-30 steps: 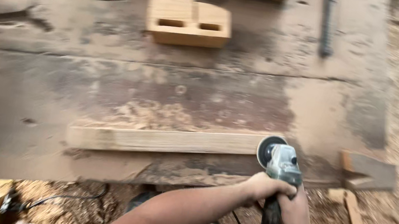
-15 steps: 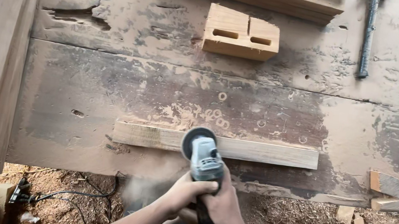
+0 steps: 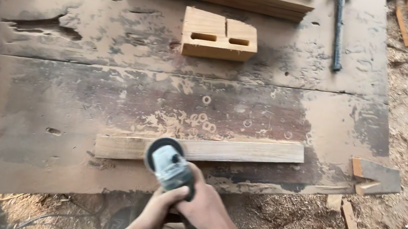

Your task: The person uses an angle grinder with a sanding disc to smooth the surface of a wooden plank on a workbench. They move the tool back and forth along the plank, generating sawdust, and briefly flip the plank to sand the other side.

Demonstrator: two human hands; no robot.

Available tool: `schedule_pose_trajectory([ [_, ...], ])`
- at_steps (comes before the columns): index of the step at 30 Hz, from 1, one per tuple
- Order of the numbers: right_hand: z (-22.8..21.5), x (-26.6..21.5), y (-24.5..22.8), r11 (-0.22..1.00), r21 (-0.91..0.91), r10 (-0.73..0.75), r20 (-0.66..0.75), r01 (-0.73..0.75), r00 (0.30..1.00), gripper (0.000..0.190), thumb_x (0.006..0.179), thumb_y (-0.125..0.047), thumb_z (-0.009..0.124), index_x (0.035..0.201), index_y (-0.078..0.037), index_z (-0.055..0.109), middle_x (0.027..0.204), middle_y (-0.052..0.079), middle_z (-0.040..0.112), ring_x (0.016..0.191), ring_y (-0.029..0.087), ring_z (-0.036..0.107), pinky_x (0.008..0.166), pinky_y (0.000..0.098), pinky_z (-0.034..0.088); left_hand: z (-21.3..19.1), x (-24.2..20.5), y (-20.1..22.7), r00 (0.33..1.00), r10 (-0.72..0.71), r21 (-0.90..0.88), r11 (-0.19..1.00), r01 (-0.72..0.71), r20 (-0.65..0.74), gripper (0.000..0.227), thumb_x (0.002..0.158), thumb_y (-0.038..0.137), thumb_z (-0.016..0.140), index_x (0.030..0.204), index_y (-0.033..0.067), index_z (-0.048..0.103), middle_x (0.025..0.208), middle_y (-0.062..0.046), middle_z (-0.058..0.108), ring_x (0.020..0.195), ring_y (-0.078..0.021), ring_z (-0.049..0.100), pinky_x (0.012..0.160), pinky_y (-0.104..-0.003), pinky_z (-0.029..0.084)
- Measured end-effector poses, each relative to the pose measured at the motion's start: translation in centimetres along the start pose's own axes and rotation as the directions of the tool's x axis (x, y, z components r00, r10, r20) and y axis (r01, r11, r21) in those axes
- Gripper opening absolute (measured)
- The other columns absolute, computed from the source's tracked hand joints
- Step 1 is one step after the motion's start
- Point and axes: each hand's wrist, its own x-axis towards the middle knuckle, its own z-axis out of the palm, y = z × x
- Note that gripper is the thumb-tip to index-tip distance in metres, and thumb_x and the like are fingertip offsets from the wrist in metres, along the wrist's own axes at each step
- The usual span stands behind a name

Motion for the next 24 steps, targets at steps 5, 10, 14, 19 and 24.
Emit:
schedule_pose_trajectory([
  [5, -0.7, 0.0, 1.6, 0.994, 0.104, -0.016, -0.168, 0.034, 0.986, 0.084, 0.072, -0.015, 0.073, 0.148, -0.021, 0.038, 0.115, 0.017, 0.076, 0.112, 0.032, 0.074, 0.097, 0.0406, 0.056, 1.8, 1.5, 0.8, 0.994, -0.062, 0.159, 0.986, 0.047, 0.088, 0.056, 0.08, 0.033, 0.073, 0.129, 0.012, 0.058, 0.106, -0.007, 0.069, 0.084, -0.0202, 0.067, 0.071, -0.038, 0.058],
  [10, 0.5, 1.3, 0.1, 0.999, 0.045, 0.011, -0.024, -0.01, 1.0, 0.085, 0.074, -0.016, 0.07, 0.151, -0.023, 0.033, 0.114, 0.017, 0.076, 0.11, 0.033, 0.073, 0.098, 0.0407, 0.055, 0.0, 0.4, 1.3, 0.998, 0.041, 0.118, 0.992, -0.046, 0.039, 0.062, 0.078, 0.038, 0.075, 0.13, 0.0086, 0.058, 0.105, -0.01, 0.069, 0.087, -0.0226, 0.065, 0.074, -0.039, 0.056],
  [14, -0.6, 0.8, -0.5, 0.996, -0.084, 0.044, 0.09, -0.036, 0.995, 0.088, 0.074, -0.017, 0.072, 0.152, -0.026, 0.033, 0.114, 0.017, 0.076, 0.111, 0.033, 0.072, 0.101, 0.0398, 0.053, 1.0, -0.1, 0.1, 1.0, 0.022, -0.037, 0.999, -0.022, -0.005, 0.062, 0.076, 0.032, 0.076, 0.132, 0.0128, 0.056, 0.106, -0.008, 0.07, 0.088, -0.0225, 0.066, 0.078, -0.039, 0.057],
  [19, -0.4, 0.7, 0.0, 0.998, 0.053, -0.011, -0.078, 0.015, 0.997, 0.085, 0.073, -0.017, 0.069, 0.151, -0.023, 0.035, 0.113, 0.017, 0.077, 0.11, 0.032, 0.075, 0.098, 0.0403, 0.056, 1.3, 1.0, 0.5, 0.985, 0.104, 0.057, 0.992, -0.113, 0.14, 0.059, 0.082, 0.03, 0.077, 0.134, 0.0079, 0.06, 0.113, -0.007, 0.071, 0.098, -0.019, 0.067, 0.085, -0.034, 0.056],
  [24, 0.8, 1.7, -0.3, 1.0, -0.01, 0.02, -0.005, -0.02, 1.0, 0.087, 0.075, -0.019, 0.071, 0.153, -0.024, 0.034, 0.113, 0.018, 0.075, 0.11, 0.033, 0.073, 0.097, 0.0414, 0.055, -0.2, -0.2, 1.7, 0.999, 0.015, 0.063, 0.998, -0.018, 0.036, 0.057, 0.079, 0.034, 0.073, 0.13, 0.0105, 0.059, 0.106, -0.011, 0.07, 0.09, -0.0278, 0.066, 0.075, -0.042, 0.056],
])
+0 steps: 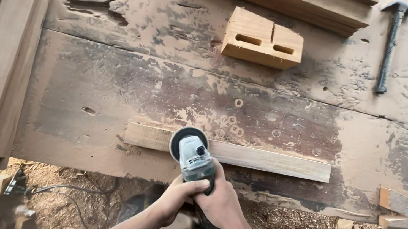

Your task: The person uses an angle grinder with a sanding disc to smooth the surface of a wooden plank on a workbench. They move the tool back and forth along the plank, generating sawdust, and briefly flip the plank to sand the other side.

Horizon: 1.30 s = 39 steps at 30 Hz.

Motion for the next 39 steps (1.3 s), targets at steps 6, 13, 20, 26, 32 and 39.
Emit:
schedule_pose_trajectory([
  [6, -1.0, -0.1, 0.7, 1.0, 0.008, -0.027, -0.052, 0.027, 0.998, 0.092, 0.071, -0.018, 0.073, 0.154, -0.024, 0.033, 0.117, 0.017, 0.075, 0.113, 0.031, 0.073, 0.099, 0.0403, 0.054, 1.8, 0.5, -0.1, 0.984, 0.109, -0.124, 0.988, -0.092, 0.14, 0.058, 0.08, 0.026, 0.077, 0.132, 0.0066, 0.06, 0.117, -0.008, 0.071, 0.105, -0.0189, 0.069, 0.09, -0.033, 0.058],
  [13, -0.2, 0.7, -0.8, 1.0, 0.0, -0.006, 0.016, 0.006, 1.0, 0.088, 0.075, -0.019, 0.071, 0.153, -0.023, 0.031, 0.116, 0.017, 0.075, 0.113, 0.033, 0.072, 0.099, 0.0397, 0.054, -0.5, 0.6, 0.5, 0.996, 0.092, -0.02, 0.996, -0.092, 0.008, 0.054, 0.082, 0.027, 0.075, 0.129, 0.0046, 0.063, 0.11, -0.008, 0.072, 0.096, -0.0188, 0.066, 0.084, -0.034, 0.053],
  [20, -4.1, -0.9, 2.4, 0.997, 0.081, 0.002, -0.064, 0.003, 0.998, 0.084, 0.07, -0.017, 0.076, 0.147, -0.02, 0.042, 0.113, 0.017, 0.078, 0.111, 0.03, 0.075, 0.095, 0.0394, 0.056, 4.2, 2.3, -1.7, 0.989, 0.045, -0.114, 0.993, -0.029, 0.14, 0.049, 0.081, 0.023, 0.075, 0.124, 0.0031, 0.063, 0.108, -0.009, 0.073, 0.097, -0.0196, 0.07, 0.086, -0.036, 0.058],
  [26, -7.7, -1.1, 8.2, 0.972, 0.235, 0.05, -0.192, -0.004, 0.98, 0.08, 0.068, -0.009, 0.074, 0.143, -0.016, 0.047, 0.114, 0.013, 0.076, 0.109, 0.026, 0.075, 0.097, 0.0364, 0.056, 10.3, 5.1, -1.8, 0.975, -0.093, 0.062, 0.995, 0.083, 0.2, 0.052, 0.079, 0.029, 0.077, 0.125, 0.0076, 0.064, 0.105, -0.009, 0.071, 0.091, -0.0212, 0.068, 0.077, -0.039, 0.059],
  [32, -11.6, -1.2, 16.3, 0.962, 0.269, 0.13, -0.299, -0.047, 0.945, 0.075, 0.07, -0.006, 0.072, 0.141, -0.012, 0.049, 0.112, 0.012, 0.075, 0.104, 0.024, 0.073, 0.093, 0.0376, 0.057, 16.2, 9.3, -4.4, 0.944, -0.183, 0.274, 0.956, 0.105, 0.276, 0.052, 0.081, 0.037, 0.076, 0.123, 0.0084, 0.064, 0.1, -0.008, 0.067, 0.08, -0.021, 0.064, 0.069, -0.041, 0.058],
  [39, -17.5, -1.5, 26.3, 0.88, 0.421, 0.403, -0.421, -0.218, 0.812, 0.052, 0.08, -0.011, 0.066, 0.13, -0.007, 0.053, 0.102, 0.016, 0.072, 0.084, 0.026, 0.071, 0.075, 0.0395, 0.059, 26.4, 15.2, -5.4, 0.859, -0.341, 0.534, 0.84, 0.097, 0.381, 0.06, 0.081, 0.039, 0.073, 0.131, 0.0094, 0.061, 0.116, -0.013, 0.071, 0.098, -0.0273, 0.072, 0.08, -0.049, 0.061],
])
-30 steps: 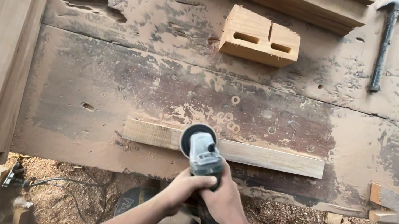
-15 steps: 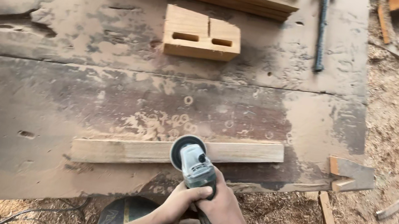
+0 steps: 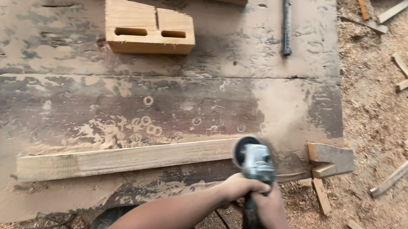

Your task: The person uses an angle grinder with a sanding disc to smooth the surface of a wooden plank on a workbench. They move the tool back and forth along the plank, generating sawdust, and briefly flip the plank to sand the other side.

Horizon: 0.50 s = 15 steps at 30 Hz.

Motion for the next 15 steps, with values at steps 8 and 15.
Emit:
schedule_pose_trajectory([
  [8, 5.2, -1.7, -0.7, 0.974, -0.119, -0.192, 0.024, 0.193, 0.981, 0.043, 0.079, -0.011, 0.071, 0.121, -0.004, 0.061, 0.101, 0.017, 0.075, 0.089, 0.027, 0.072, 0.081, 0.0413, 0.058, -3.9, -4.0, -1.9, 0.993, 0.04, 0.073, 0.997, -0.032, -0.111, 0.062, 0.079, 0.043, 0.077, 0.125, 0.0026, 0.065, 0.107, -0.016, 0.07, 0.086, -0.0285, 0.067, 0.069, -0.045, 0.056],
  [15, 16.8, -11.4, -13.0, 0.92, -0.175, -0.253, 0.416, 0.35, 0.873, 0.078, 0.069, -0.02, 0.075, 0.142, -0.018, 0.046, 0.107, 0.018, 0.077, 0.102, 0.033, 0.076, 0.092, 0.0404, 0.057, -13.1, -19.0, -8.2, 0.903, 0.144, -0.349, 0.888, -0.299, -0.405, 0.056, 0.079, 0.033, 0.079, 0.127, 0.0096, 0.063, 0.103, -0.007, 0.073, 0.083, -0.0176, 0.071, 0.072, -0.034, 0.06],
])
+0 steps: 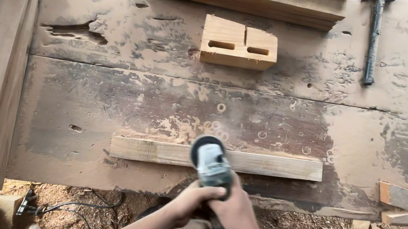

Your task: The person uses an angle grinder with a sanding disc to smooth the surface of a wooden plank on a workbench. They move the tool back and forth along the plank, generating sawdust, and briefly flip the plank to sand the other side.

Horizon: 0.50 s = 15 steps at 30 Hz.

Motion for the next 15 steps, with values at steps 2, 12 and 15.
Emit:
schedule_pose_trajectory([
  [2, 1.2, -0.6, -3.6, 0.999, -0.042, -0.024, 0.086, 0.028, 0.996, 0.083, 0.068, -0.023, 0.076, 0.144, -0.02, 0.044, 0.107, 0.019, 0.076, 0.103, 0.034, 0.075, 0.093, 0.0407, 0.057, -1.9, -2.1, 0.1, 0.999, 0.003, -0.087, 0.996, -0.006, -0.042, 0.055, 0.079, 0.034, 0.075, 0.127, 0.0093, 0.061, 0.101, -0.008, 0.072, 0.081, -0.0211, 0.071, 0.071, -0.038, 0.061],
  [12, 0.1, -1.6, -5.2, 0.981, -0.17, -0.072, 0.134, 0.095, 0.988, 0.089, 0.068, -0.034, 0.081, 0.147, -0.016, 0.042, 0.109, 0.021, 0.074, 0.107, 0.04, 0.07, 0.093, 0.0454, 0.054, -3.0, -1.5, -1.6, 0.997, -0.044, -0.216, 0.976, 0.028, -0.069, 0.057, 0.078, 0.031, 0.073, 0.129, 0.0098, 0.058, 0.108, -0.009, 0.073, 0.094, -0.0233, 0.072, 0.082, -0.041, 0.059],
  [15, -2.0, -2.1, -2.0, 0.991, -0.107, -0.069, 0.084, 0.078, 0.994, 0.087, 0.067, -0.032, 0.081, 0.145, -0.014, 0.046, 0.111, 0.02, 0.075, 0.108, 0.038, 0.07, 0.094, 0.0442, 0.055, -0.7, 1.0, -3.4, 0.999, -0.033, -0.146, 0.989, 0.037, 0.025, 0.059, 0.084, 0.029, 0.075, 0.134, 0.0014, 0.059, 0.107, -0.011, 0.068, 0.092, -0.0237, 0.064, 0.079, -0.04, 0.053],
])
